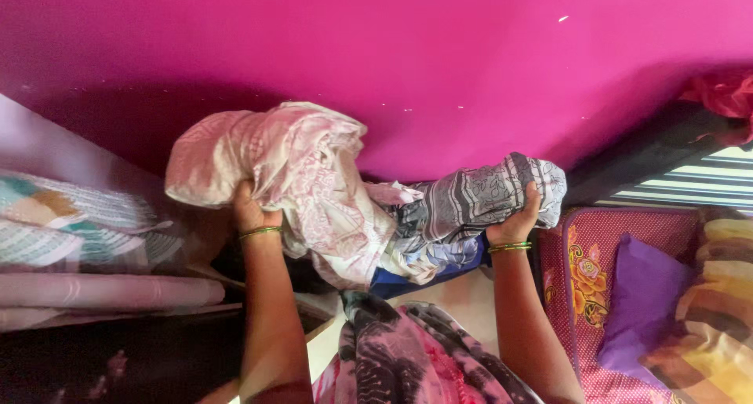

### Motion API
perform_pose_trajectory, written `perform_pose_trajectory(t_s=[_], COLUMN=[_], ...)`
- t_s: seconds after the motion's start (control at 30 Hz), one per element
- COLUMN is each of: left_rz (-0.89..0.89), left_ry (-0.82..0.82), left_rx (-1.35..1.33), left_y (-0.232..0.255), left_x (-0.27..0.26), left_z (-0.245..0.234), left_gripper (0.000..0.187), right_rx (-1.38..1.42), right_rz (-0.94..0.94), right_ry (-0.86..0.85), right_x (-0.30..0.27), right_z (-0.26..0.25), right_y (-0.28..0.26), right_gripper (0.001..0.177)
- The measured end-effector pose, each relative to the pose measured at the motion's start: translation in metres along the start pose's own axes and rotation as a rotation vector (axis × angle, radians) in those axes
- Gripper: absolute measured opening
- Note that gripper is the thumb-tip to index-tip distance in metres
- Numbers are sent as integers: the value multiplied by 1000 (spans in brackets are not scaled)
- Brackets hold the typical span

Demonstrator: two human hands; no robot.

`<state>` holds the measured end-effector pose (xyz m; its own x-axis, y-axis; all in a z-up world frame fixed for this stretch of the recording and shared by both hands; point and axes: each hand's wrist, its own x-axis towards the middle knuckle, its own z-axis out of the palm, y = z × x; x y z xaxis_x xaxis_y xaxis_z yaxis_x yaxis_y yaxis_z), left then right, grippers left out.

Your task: The person places a purple pillow and a striped pillow on a bed, then picks up a floral pillowcase from a pile of linens. The person inserts the striped pillow into the floral pillowcase, adjusts the fabric, and smooths the finished pillow on the bed.

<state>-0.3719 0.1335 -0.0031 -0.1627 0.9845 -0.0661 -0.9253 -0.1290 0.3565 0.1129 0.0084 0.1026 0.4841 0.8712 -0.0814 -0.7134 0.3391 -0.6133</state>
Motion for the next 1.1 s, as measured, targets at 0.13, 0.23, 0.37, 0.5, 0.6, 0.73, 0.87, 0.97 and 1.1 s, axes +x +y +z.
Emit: perform_pose_trajectory(t_s=[0.13,0.23,0.37,0.5,0.6,0.73,0.87,0.97,1.1], left_rz=[85,180,570,533,348,80,-81,183,505], left_ry=[69,242,403,481,548,570,591,797,459], left_rx=[96,236,617,1136,1321,1487,1719,2089,2203], left_y=[13,0,-33,-66,-89,-118,-151,-190,-262], left_x=[17,26,32,38,52,63,65,43,7], left_z=[-34,-61,-92,-121,-134,-149,-151,-142,-114], left_gripper=[37,35,49,53,61,72,83,91,73], right_rx=[-18,-35,-95,-105,-126,-158,-203,-222,-250], right_rz=[-15,-15,-115,-118,-110,-8,-105,-281,-504], right_ry=[34,57,147,110,134,151,233,207,137], right_x=[0,0,17,44,66,82,96,109,126], right_z=[-8,-11,-19,-39,-56,-81,-100,-104,-105], right_y=[13,19,10,5,20,45,52,41,23], right_gripper=[42,42,46,49,49,52,51,53,60])
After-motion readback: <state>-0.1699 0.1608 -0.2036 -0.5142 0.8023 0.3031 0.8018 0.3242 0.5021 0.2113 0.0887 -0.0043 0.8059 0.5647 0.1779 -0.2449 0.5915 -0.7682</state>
